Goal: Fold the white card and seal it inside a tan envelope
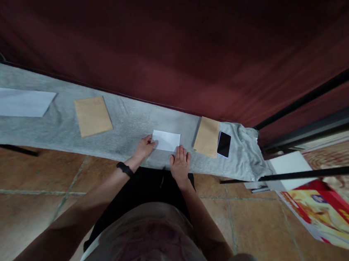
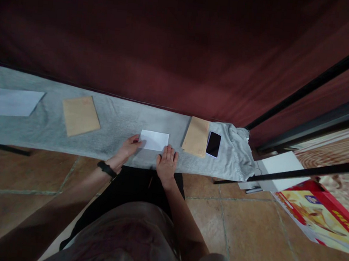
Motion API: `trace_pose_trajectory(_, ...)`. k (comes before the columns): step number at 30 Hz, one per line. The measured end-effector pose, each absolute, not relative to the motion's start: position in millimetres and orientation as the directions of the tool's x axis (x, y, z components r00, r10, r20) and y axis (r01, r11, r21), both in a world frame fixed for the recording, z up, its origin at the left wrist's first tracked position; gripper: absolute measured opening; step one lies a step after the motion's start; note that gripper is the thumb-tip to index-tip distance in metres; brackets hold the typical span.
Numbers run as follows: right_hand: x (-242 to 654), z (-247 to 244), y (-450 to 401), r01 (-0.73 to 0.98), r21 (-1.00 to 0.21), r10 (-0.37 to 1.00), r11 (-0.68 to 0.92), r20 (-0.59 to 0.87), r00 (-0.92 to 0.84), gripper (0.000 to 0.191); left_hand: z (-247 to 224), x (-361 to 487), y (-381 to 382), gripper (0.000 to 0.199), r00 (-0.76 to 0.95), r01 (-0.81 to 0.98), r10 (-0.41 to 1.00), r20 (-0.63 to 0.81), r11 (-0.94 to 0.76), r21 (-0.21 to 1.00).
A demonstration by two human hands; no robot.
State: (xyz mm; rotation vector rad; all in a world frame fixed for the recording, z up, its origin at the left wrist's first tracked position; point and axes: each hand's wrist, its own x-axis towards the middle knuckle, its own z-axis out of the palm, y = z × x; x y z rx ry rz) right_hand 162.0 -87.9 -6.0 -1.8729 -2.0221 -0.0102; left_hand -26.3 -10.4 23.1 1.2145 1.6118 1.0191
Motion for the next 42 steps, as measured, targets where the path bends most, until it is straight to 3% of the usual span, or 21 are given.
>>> trace_pose_trajectory(5,160.8,-3.9,-87.9,0.962,-0.258,0.966,0.090,0.258,-0.021,0.054,27.8,-27.1,-6.1,0.035,-0.242,0.065,0.931,-0.274,0.297,0.953)
trace_pose_trajectory(10,160.1,-1.2,-85.4,0.948,-0.299,0.961,0.108,0.276,-0.023,0.051,38.3,-24.3,-12.5,0.024,-0.141,-0.028,0.933,-0.331,0.330,0.943)
trace_pose_trajectory(17,166.3,22.8,-66.0,0.903,-0.396,0.961,0.167,0.271,-0.059,0.040,60.7,-18.0,-23.0,0.028,0.016,-0.186,0.928,-0.373,0.369,0.910)
trace_pose_trajectory(21,174.5,41.1,-54.0,0.860,-0.480,0.968,0.175,0.243,-0.061,0.032,66.0,-23.9,-20.8,0.037,-0.057,-0.312,0.929,-0.365,0.331,0.891)
trace_pose_trajectory(25,182.3,53.4,-46.3,0.754,-0.611,0.969,0.241,0.193,-0.154,0.025,60.8,-32.1,-16.4,0.050,-0.246,-0.198,0.944,-0.218,0.171,0.965)
trace_pose_trajectory(30,188.4,59.3,-36.2,0.662,-0.725,0.982,0.191,0.138,-0.133,0.021,61.0,-38.0,-19.5,0.040,-0.054,-0.115,0.994,-0.091,0.084,0.990)
trace_pose_trajectory(35,191.0,55.0,-21.2,0.485,-0.861,0.988,0.152,0.131,-0.077,0.025,64.3,-36.2,-24.1,0.030,0.022,0.029,0.997,-0.067,0.067,0.997)
trace_pose_trajectory(38,190.8,42.6,-14.0,0.417,-0.902,0.989,0.116,0.143,0.034,0.032,59.0,-33.4,-22.2,0.022,-0.055,0.038,0.995,-0.083,0.085,0.996)
trace_pose_trajectory(42,187.8,19.3,-14.6,0.444,-0.895,0.990,-0.039,0.026,0.139,0.047,44.2,-25.8,-17.8,0.013,-0.172,0.068,0.972,-0.158,0.172,0.983)
